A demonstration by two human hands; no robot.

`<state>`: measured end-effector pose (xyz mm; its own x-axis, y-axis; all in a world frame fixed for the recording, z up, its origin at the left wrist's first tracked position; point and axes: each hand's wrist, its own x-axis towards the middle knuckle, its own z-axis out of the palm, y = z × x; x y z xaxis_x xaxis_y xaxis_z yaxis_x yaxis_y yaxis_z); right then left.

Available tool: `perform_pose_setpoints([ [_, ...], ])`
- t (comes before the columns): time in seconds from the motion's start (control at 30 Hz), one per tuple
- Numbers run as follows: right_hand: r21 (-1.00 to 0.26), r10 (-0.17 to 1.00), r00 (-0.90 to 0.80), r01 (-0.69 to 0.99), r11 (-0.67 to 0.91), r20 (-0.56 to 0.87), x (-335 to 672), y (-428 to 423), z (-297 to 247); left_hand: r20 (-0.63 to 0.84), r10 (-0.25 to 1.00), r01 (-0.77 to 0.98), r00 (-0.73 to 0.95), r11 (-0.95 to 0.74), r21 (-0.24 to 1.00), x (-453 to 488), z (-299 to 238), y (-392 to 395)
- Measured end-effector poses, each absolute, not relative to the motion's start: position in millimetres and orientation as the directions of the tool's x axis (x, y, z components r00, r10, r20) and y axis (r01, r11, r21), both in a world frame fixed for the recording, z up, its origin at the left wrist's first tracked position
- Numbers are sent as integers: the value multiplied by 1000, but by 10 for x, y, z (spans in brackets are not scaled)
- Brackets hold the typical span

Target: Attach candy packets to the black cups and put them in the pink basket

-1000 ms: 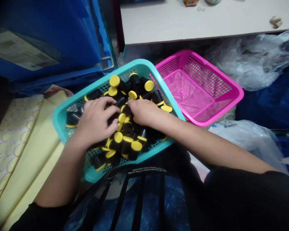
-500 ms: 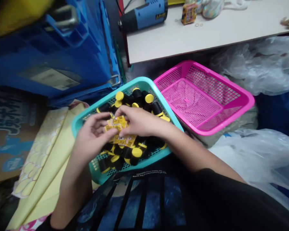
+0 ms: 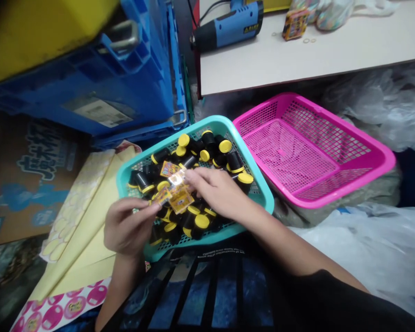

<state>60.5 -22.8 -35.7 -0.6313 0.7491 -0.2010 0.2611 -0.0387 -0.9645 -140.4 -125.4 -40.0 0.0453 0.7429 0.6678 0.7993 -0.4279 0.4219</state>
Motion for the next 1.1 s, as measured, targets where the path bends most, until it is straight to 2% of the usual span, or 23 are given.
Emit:
perform_pose_setpoints([
  [0.13,-945,597,-746,134,-299,-294,541,-321,-399,696,718,738,6,-473,482,-1286,-423,-1241],
  [0.2,-927,582,-766,49,-372,-273,519,-329,-432,672,740,726,29,-478,495,-1258,-427,-1223],
  [0.27,-908,619,-738,-19,-418,-269,496,-327,-465,621,781,713,67,-473,518,-1253,-439,-1216],
  [0.33,-906,665,-691,-36,-421,-282,467,-332,-495,509,861,634,11,-400,662,-1237,-454,-1214],
  [0.4,-909,701,-649,-35,-416,-295,437,-351,-513,317,940,415,-130,-239,878,-1190,-459,-1201],
  [0.47,-906,728,-616,-54,-420,-301,423,-375,-509,105,966,168,-235,-66,984,-1132,-431,-1170],
  [0.5,-906,732,-612,-59,-420,-299,427,-383,-495,22,965,96,-263,3,995,-1112,-398,-1150],
  [0.57,-930,734,-623,-29,-367,-270,456,-376,-440,-105,963,75,-246,127,989,-1121,-290,-1113],
  [0.7,-995,671,-737,98,-12,-81,532,-288,-297,-297,954,249,41,278,928,-1299,13,-1063],
  [0.77,-994,640,-767,101,36,-55,526,-266,-270,-337,934,290,117,293,911,-1369,118,-1040],
  [0.8,-996,646,-759,85,-26,-82,508,-273,-274,-335,935,274,120,293,916,-1376,138,-1028],
  [0.87,-964,680,-709,-1,-264,-186,451,-323,-311,-309,946,171,99,289,942,-1331,104,-1004],
  [0.93,-868,695,-667,-146,-474,-267,389,-389,-364,-292,956,17,37,292,956,-1234,-17,-987],
  [0.97,-823,703,-650,-208,-529,-288,364,-413,-388,-290,957,-60,-13,289,956,-1184,-94,-981],
  [1.03,-788,706,-644,-255,-560,-294,334,-419,-419,-290,946,-176,-144,264,948,-1115,-234,-976],
  [1.1,-836,709,-654,-211,-506,-264,319,-368,-415,-291,924,-223,-249,237,945,-1102,-308,-976],
])
